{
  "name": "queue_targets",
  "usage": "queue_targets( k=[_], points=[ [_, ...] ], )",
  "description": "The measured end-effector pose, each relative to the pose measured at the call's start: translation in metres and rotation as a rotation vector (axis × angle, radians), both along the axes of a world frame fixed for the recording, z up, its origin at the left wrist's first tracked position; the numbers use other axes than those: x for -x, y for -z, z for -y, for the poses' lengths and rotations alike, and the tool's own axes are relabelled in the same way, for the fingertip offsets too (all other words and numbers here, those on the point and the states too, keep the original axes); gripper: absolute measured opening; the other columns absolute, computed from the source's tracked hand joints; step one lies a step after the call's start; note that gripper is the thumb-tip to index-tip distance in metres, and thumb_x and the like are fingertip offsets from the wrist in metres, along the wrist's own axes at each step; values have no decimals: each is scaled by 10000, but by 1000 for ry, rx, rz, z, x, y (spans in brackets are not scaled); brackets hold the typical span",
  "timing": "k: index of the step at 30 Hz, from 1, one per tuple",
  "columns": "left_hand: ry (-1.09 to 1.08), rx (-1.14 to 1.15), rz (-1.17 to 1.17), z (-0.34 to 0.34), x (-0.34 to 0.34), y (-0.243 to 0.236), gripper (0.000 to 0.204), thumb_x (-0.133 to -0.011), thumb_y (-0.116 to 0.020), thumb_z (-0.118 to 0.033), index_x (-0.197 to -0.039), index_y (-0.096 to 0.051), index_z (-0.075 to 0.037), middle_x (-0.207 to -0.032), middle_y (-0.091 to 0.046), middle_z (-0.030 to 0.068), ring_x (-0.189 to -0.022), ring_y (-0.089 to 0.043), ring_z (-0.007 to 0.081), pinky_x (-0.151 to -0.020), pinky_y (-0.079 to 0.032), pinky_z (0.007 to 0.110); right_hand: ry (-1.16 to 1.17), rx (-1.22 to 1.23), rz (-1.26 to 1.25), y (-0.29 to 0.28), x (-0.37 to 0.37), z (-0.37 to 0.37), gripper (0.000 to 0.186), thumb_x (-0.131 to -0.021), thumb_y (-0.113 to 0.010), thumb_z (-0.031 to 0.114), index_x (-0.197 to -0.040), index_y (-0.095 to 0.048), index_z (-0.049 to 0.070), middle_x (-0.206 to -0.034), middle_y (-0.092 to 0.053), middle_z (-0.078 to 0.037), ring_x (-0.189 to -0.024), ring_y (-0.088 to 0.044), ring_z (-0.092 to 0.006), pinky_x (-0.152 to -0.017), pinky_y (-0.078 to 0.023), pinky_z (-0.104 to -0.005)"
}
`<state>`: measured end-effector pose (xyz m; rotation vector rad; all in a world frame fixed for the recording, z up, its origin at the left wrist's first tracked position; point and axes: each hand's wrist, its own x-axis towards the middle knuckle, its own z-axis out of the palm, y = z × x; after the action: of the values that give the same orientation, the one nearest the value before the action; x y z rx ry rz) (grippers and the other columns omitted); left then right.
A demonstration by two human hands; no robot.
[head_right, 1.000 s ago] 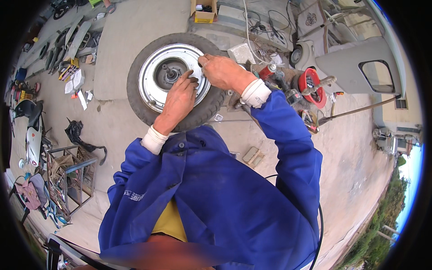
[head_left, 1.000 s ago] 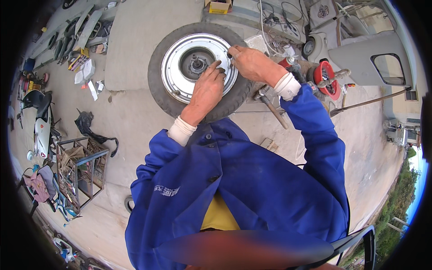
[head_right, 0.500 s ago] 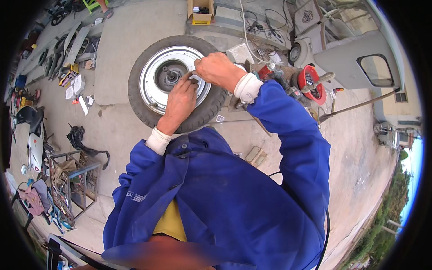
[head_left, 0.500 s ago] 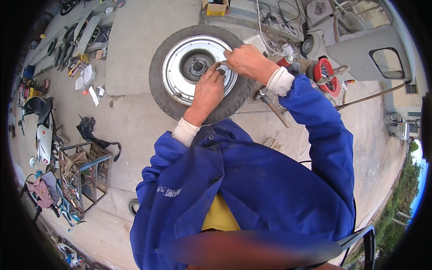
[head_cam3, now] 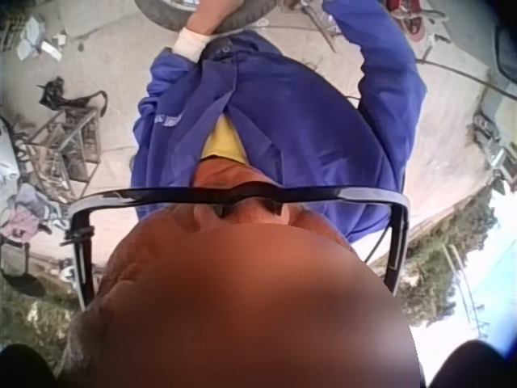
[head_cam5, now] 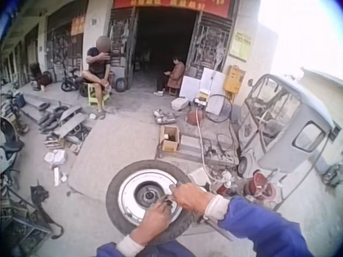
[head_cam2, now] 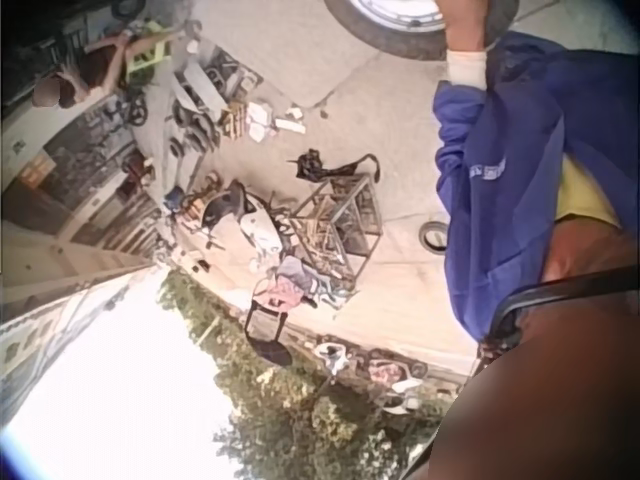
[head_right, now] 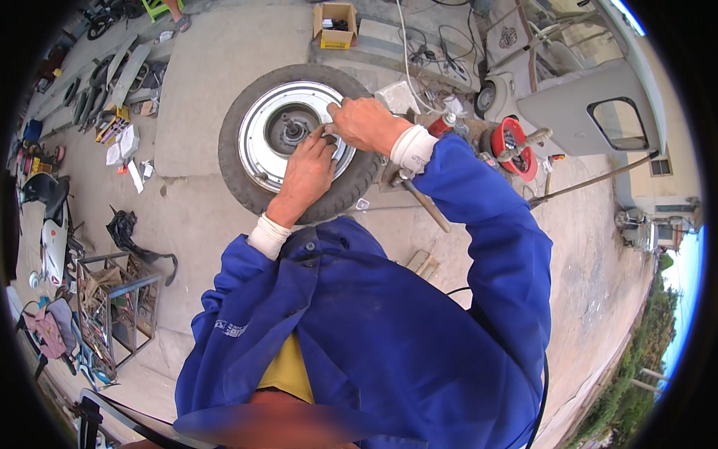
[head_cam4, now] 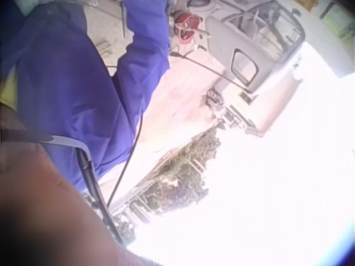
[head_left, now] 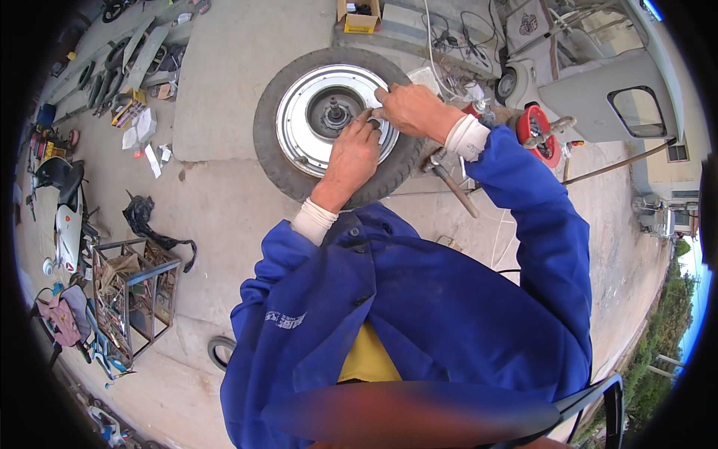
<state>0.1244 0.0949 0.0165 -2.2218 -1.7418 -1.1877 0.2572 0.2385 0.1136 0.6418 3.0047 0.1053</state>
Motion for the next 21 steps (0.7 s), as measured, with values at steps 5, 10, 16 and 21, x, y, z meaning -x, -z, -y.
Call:
queue_targets(
  k=[5,10,16,21],
  points=[
    [-15,-10,-42,-1,-1,7,204,-884,-641,-39,-1038,-734,57,-1206,-717,213,-1399,-598,371,-1138,-502,502,-158,-39,-45,5,-7,-3,218,-986,-670,199,-1077,-705,4,-843,-778,-227,-811,-796,-425,-700,-625,-525],
    [-5,-29,-47,1,-1,10,205,-878,-631,-42,-1028,-731,57,-1247,-715,219,-1417,-583,375,-1162,-484,504,87,-59,227,-11,5,1,279,-1013,-678,272,-1106,-657,10,-807,-743,-196,-740,-775,-404,-647,-625,-472],
    [4,-43,-47,-1,-1,11,214,-875,-630,-43,-1032,-730,62,-1260,-710,225,-1423,-576,378,-1177,-472,510,-211,-140,-123,6,-9,-6,398,-1043,-681,403,-948,-734,21,-796,-773,-206,-784,-797,-407,-679,-629,-503],
    [-4,-43,-48,-1,1,12,217,-875,-630,-47,-1037,-725,62,-1260,-707,230,-1415,-579,379,-1177,-472,511,-15,-139,141,-8,6,2,406,-1068,-659,419,-1039,-701,16,-749,-754,-172,-712,-776,-393,-640,-617,-478]
  ],
)
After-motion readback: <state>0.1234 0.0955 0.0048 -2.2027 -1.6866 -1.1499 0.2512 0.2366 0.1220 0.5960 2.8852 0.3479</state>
